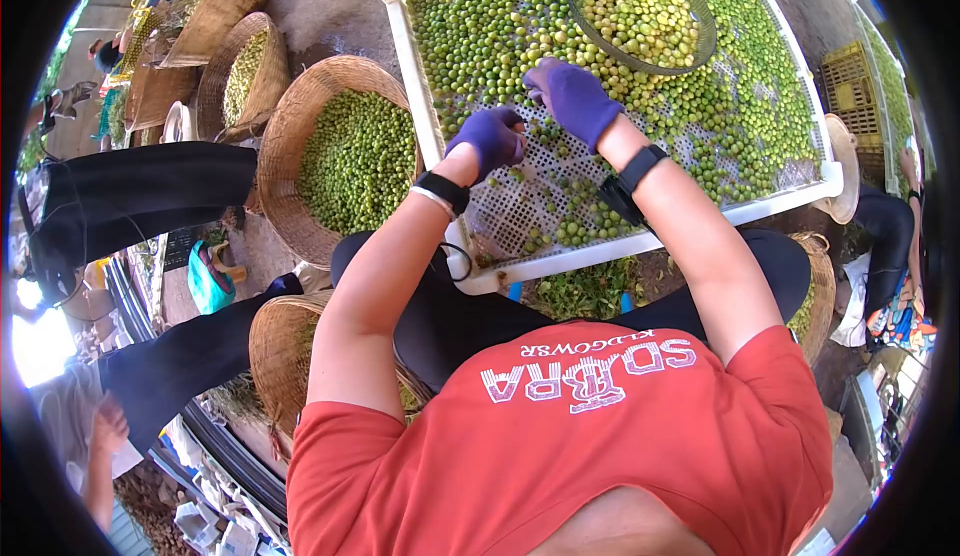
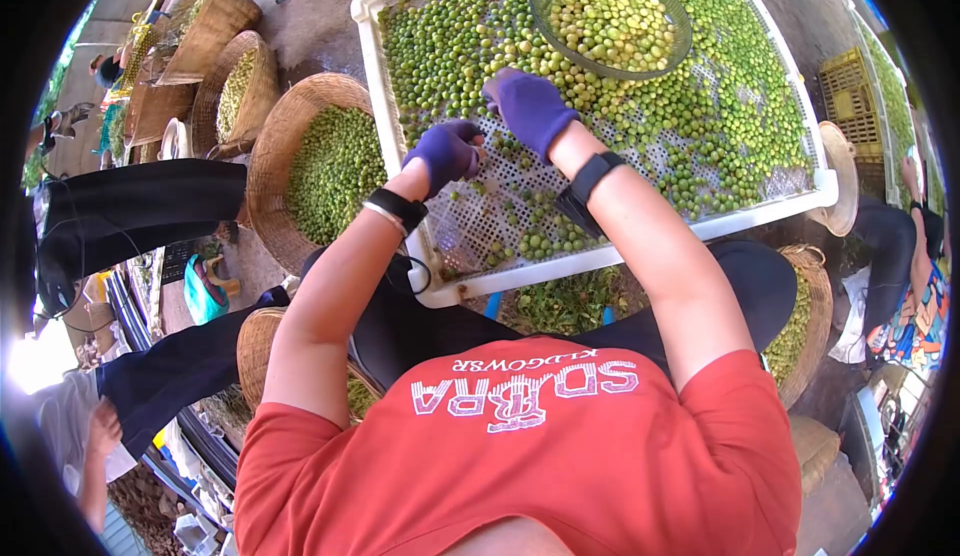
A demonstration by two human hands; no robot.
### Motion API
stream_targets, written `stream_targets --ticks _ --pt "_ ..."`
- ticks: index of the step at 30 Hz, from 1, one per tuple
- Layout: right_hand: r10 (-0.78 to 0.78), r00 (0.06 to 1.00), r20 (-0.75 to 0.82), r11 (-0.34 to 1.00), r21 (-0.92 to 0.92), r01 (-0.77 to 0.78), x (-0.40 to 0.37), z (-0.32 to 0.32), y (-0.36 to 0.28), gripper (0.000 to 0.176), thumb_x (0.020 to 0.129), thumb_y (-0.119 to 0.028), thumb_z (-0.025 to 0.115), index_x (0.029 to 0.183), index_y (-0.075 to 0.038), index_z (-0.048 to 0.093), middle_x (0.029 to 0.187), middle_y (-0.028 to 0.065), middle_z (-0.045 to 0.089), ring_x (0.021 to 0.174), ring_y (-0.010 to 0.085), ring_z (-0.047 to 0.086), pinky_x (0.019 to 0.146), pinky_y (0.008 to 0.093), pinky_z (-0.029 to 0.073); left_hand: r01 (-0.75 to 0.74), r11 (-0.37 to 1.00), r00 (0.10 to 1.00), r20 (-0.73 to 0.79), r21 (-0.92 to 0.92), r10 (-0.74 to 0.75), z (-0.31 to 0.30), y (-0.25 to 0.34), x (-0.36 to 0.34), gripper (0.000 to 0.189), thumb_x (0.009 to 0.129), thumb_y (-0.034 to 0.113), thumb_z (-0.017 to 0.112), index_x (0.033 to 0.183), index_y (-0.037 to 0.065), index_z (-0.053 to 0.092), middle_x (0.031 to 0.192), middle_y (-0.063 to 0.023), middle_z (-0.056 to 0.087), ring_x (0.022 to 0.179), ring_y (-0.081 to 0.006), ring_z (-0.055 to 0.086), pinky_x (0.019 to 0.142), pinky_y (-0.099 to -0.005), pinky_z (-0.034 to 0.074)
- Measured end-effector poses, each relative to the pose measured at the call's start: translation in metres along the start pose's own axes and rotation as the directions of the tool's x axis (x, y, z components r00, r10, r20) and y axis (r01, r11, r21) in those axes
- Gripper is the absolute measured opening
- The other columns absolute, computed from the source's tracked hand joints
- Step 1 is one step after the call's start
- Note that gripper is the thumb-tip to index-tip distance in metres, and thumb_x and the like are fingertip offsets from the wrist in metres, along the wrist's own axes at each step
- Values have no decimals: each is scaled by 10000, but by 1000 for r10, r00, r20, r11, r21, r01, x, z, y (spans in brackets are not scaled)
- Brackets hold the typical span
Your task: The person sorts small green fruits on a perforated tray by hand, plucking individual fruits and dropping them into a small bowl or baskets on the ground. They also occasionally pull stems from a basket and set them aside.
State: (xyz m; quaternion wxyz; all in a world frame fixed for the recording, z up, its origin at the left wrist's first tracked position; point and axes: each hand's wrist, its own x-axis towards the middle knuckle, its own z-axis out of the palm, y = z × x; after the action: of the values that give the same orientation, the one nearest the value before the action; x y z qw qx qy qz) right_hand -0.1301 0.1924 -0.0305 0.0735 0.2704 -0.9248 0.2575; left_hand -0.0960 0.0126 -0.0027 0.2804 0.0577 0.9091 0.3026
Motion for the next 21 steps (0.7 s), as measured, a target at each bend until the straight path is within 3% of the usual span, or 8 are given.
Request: stream_targets --ticks 2,4,9,11,14,16,17,21 --pt "-23 995 95 990 -139 36 12 12 -1 94 817 -113 557 881 -88 620 885 141 611 861 320 620 712 426 507 161 638 970 239 -753 38 3 -32 7 170 785 81 606 950 48 581 750 -39 590 561 -80 509 474 -217 391" --pt "21 981 192 979 -204 19 15 19 -7 118 814 -103 540 870 -96 643 892 131 631 874 297 640 713 409 523 417 -49 854 372 -908 365 -13 -53 7 99 849 87 577 904 90 495 734 -12 510 508 -76 435 437 -175 361" --pt "36 955 296 975 -222 32 -2 9 -29 133 805 -108 547 873 -104 661 890 117 648 872 288 654 713 393 536 375 -290 910 289 -880 298 -41 -58 3 147 907 212 542 915 66 528 837 -96 540 604 -150 515 417 -185 390" --pt "38 946 321 988 -151 11 -6 10 -28 108 781 -130 599 863 -92 660 891 144 638 870 316 643 732 410 521 267 -203 963 253 -942 94 -44 -50 13 153 906 228 550 867 81 530 762 -75 525 570 -144 508 412 -185 368" --pt "10 947 321 998 60 -31 -10 12 -8 136 761 -170 650 864 -81 642 915 177 615 856 361 619 751 433 499 103 468 995 94 -878 -43 -46 -50 40 203 892 257 582 883 56 612 753 -87 603 613 -167 576 494 -239 457" --pt "16 979 205 1000 3 -17 2 5 -1 121 771 -159 638 863 -80 637 912 175 609 850 361 617 746 434 500 -65 888 977 -212 -456 -38 -40 -36 57 215 867 264 614 939 67 661 808 -99 662 681 -186 626 604 -276 499" --pt "16 989 144 1000 -25 -13 8 3 1 114 776 -154 632 863 -80 634 910 174 606 846 361 616 744 434 500 -90 984 938 -346 -156 31 -36 -27 62 232 854 267 629 967 72 686 836 -104 691 714 -195 651 659 -295 520" --pt "52 996 75 984 -173 -39 24 13 11 105 831 -133 543 874 -83 624 902 156 613 837 328 632 710 436 513 -37 971 981 -178 238 81 -31 7 78 289 761 268 674 1022 147 696 999 -131 676 891 -287 663 813 -362 515"
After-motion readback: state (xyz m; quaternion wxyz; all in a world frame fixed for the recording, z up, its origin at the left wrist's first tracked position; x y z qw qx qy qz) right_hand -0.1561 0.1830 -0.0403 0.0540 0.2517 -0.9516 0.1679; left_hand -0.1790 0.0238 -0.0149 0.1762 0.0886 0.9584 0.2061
